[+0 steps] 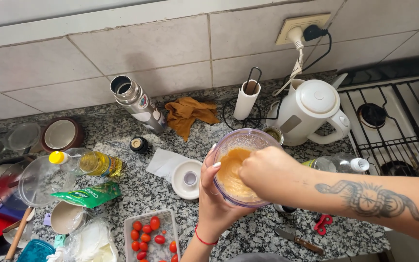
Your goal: The person adds a white creamy substance to a blender containing a pinkish mixture using a spoon. They secure the lid, blend the contents, and then remove the lid to stir the mixture with the spoon. The person repeats the blending process and finally removes the blender jar from the base.
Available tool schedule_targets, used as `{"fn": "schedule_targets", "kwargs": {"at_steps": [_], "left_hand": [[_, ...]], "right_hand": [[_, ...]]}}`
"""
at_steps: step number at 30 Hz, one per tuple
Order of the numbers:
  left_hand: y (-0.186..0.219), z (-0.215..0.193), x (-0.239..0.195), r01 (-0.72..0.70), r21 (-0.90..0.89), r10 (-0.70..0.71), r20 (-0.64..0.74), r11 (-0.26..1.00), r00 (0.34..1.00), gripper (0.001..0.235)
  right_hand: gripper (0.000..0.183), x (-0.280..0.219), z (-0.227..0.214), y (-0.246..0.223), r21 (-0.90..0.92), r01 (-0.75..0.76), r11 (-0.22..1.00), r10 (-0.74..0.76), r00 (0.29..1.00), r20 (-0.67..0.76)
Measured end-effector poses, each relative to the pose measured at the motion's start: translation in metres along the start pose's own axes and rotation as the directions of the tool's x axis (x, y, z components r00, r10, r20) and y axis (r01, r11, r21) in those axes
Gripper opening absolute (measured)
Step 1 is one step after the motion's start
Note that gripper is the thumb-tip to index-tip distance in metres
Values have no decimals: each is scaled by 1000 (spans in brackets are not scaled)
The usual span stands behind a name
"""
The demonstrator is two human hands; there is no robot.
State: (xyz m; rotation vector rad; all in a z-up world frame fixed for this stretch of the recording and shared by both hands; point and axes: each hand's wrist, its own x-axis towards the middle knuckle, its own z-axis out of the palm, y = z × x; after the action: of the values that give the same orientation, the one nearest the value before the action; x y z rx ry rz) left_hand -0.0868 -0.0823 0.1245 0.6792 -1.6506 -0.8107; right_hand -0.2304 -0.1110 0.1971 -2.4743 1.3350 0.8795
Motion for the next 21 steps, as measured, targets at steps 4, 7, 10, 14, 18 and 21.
{"fn": "schedule_targets", "kwargs": {"at_steps": [4, 7, 10, 14, 18, 21], "left_hand": [[-5, 1, -5, 9, -12, -9, 15, 1000, 1000, 94], [-5, -1, -6, 23, 10, -23, 21, 1000, 1000, 91], [-2, -1, -5, 10, -2, -10, 10, 1000, 1000, 89], [-4, 0, -6, 19, 23, -19, 20, 1000, 1000, 101], [-5, -1, -7, 35, 47, -37, 32, 998, 999, 94], [-3, -2, -7, 28, 13, -28, 26, 1000, 999, 91]], "right_hand": [[6, 15, 19, 6, 62, 48, 997, -27, 952, -305], [7, 17, 28, 11, -112, -9, 994, -39, 910, -414], [8, 6, 23, -1, -125, 18, 992, -50, 965, -258], [8, 14, 15, -7, -5, 79, 997, -77, 950, -302], [6, 28, 31, 15, -181, 15, 983, -107, 852, -512], [6, 20, 36, 15, -230, -61, 971, -71, 849, -524]]}}
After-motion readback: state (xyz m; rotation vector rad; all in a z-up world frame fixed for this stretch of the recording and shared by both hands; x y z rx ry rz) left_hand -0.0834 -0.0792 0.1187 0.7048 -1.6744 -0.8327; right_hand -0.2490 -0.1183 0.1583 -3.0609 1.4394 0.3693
